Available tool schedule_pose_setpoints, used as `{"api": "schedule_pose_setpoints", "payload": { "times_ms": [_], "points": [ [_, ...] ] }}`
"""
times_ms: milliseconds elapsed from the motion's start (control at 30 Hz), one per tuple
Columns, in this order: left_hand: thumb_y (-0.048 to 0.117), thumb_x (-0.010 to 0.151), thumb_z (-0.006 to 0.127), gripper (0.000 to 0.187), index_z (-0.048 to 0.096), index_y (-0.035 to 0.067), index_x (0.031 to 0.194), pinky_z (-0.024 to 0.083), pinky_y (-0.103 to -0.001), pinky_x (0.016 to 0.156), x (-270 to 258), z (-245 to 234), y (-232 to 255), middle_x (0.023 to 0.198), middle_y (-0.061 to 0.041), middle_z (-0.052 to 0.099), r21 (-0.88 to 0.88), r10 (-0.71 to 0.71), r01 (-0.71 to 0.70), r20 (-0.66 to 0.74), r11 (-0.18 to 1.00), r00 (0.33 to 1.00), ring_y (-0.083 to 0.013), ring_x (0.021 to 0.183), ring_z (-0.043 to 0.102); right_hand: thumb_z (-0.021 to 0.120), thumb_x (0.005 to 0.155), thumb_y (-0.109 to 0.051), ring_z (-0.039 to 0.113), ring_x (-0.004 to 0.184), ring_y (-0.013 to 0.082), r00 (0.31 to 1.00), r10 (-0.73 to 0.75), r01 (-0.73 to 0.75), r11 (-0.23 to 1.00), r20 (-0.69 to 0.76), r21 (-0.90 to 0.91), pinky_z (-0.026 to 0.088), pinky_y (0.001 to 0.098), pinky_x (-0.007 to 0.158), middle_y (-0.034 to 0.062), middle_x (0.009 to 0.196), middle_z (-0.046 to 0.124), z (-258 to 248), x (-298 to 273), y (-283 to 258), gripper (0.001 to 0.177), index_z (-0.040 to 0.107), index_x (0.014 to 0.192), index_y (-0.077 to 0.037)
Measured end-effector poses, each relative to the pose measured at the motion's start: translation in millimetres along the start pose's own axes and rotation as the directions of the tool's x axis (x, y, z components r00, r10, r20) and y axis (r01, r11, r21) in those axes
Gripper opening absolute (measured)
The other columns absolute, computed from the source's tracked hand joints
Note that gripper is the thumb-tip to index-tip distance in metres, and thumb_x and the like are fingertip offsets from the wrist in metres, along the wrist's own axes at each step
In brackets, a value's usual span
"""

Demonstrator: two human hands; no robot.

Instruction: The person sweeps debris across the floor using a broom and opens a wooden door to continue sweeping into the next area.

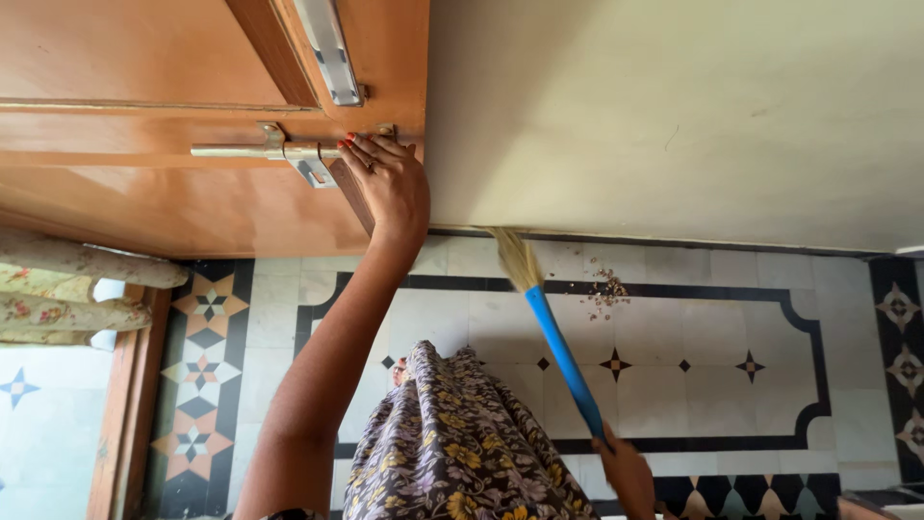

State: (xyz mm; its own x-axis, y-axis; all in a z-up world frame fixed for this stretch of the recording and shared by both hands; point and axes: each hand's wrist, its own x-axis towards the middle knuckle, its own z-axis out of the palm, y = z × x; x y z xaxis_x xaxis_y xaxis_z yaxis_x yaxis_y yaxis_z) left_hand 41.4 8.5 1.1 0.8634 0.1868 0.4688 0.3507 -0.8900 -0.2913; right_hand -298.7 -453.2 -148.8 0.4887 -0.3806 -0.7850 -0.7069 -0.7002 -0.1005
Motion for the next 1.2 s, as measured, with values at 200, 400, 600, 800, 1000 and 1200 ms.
{"api": "schedule_pose_setpoints", "payload": {
  "times_ms": [200, 400, 600, 800, 1000, 1200],
  "points": [
    [0.034, 0.11, 0.053, 0.055, 0.064, -0.018, 0.125, 0.035, -0.057, 0.116, 15, 0, 7, 0.125, -0.04, 0.064, 0.043, 0.004, -0.003, -0.004, 0.999, 1.0, -0.0501, 0.125, 0.06, 0.056, 0.105, -0.05, 0.068, 0.058, 0.0216, 0.842, -0.432, 0.509, 0.834, 0.322, -0.213, 0.054, 0.0365, 0.057, 0.0056, 0.073, 0.071, -26, -24, 37, 0.065, 0.022, 0.159, -0.036],
    [0.033, 0.11, 0.054, 0.055, 0.063, -0.02, 0.125, 0.036, -0.057, 0.115, 22, 4, 9, 0.124, -0.042, 0.063, 0.014, -0.006, 0.006, 0.012, 1.0, 1.0, -0.0519, 0.124, 0.059, 0.054, 0.1, -0.05, 0.058, 0.051, 0.0211, 0.926, -0.355, 0.372, 0.796, 0.13, -0.478, 0.043, 0.0383, 0.052, 0.0097, 0.066, 0.067, 6, 1, -52, 0.062, 0.034, 0.158, -0.041],
    [0.033, 0.11, 0.054, 0.055, 0.062, -0.019, 0.126, 0.038, -0.055, 0.115, 26, 11, 13, 0.127, -0.043, 0.061, 0.019, -0.068, 0.068, 0.008, 0.998, 0.998, -0.0514, 0.126, 0.058, 0.056, 0.094, -0.057, 0.058, 0.053, 0.0197, 0.97, -0.236, 0.203, 0.913, -0.054, -0.354, 0.04, 0.0364, 0.05, 0.0067, 0.065, 0.065, -47, 24, -84, 0.054, 0.054, 0.147, -0.047],
    [0.032, 0.111, 0.054, 0.054, 0.061, -0.019, 0.129, 0.039, -0.051, 0.115, 21, 11, 13, 0.131, -0.044, 0.06, -0.062, -0.118, 0.116, -0.016, 0.991, 0.993, -0.0501, 0.128, 0.058, 0.06, 0.095, -0.057, 0.062, 0.053, 0.0158, 0.996, -0.05, 0.021, 0.936, -0.073, -0.351, 0.04, 0.0333, 0.048, 0.0047, 0.063, 0.066, -90, 57, -34, 0.059, 0.055, 0.149, -0.036],
    [0.032, 0.114, 0.055, 0.054, 0.059, -0.02, 0.131, 0.039, -0.053, 0.116, 15, 17, 8, 0.134, -0.042, 0.057, -0.103, -0.115, 0.111, -0.029, 0.988, 0.993, -0.0501, 0.13, 0.057, 0.055, 0.1, -0.055, 0.061, 0.055, 0.0222, 0.996, 0.014, -0.042, 0.948, -0.09, -0.317, 0.041, 0.0356, 0.049, 0.0112, 0.065, 0.067, -114, 50, 19, 0.061, 0.055, 0.153, -0.026],
    [0.034, 0.116, 0.053, 0.058, 0.057, -0.021, 0.134, 0.034, -0.053, 0.119, 14, 23, 3, 0.137, -0.042, 0.057, -0.081, -0.111, 0.109, -0.021, 0.991, 0.994, -0.0492, 0.134, 0.054, 0.057, 0.096, -0.056, 0.066, 0.057, 0.0183, 0.999, 0.04, -0.039, 0.954, -0.001, -0.299, 0.045, 0.0331, 0.053, 0.0085, 0.069, 0.072, -160, 28, 55, 0.06, 0.056, 0.15, -0.029]
  ]
}}
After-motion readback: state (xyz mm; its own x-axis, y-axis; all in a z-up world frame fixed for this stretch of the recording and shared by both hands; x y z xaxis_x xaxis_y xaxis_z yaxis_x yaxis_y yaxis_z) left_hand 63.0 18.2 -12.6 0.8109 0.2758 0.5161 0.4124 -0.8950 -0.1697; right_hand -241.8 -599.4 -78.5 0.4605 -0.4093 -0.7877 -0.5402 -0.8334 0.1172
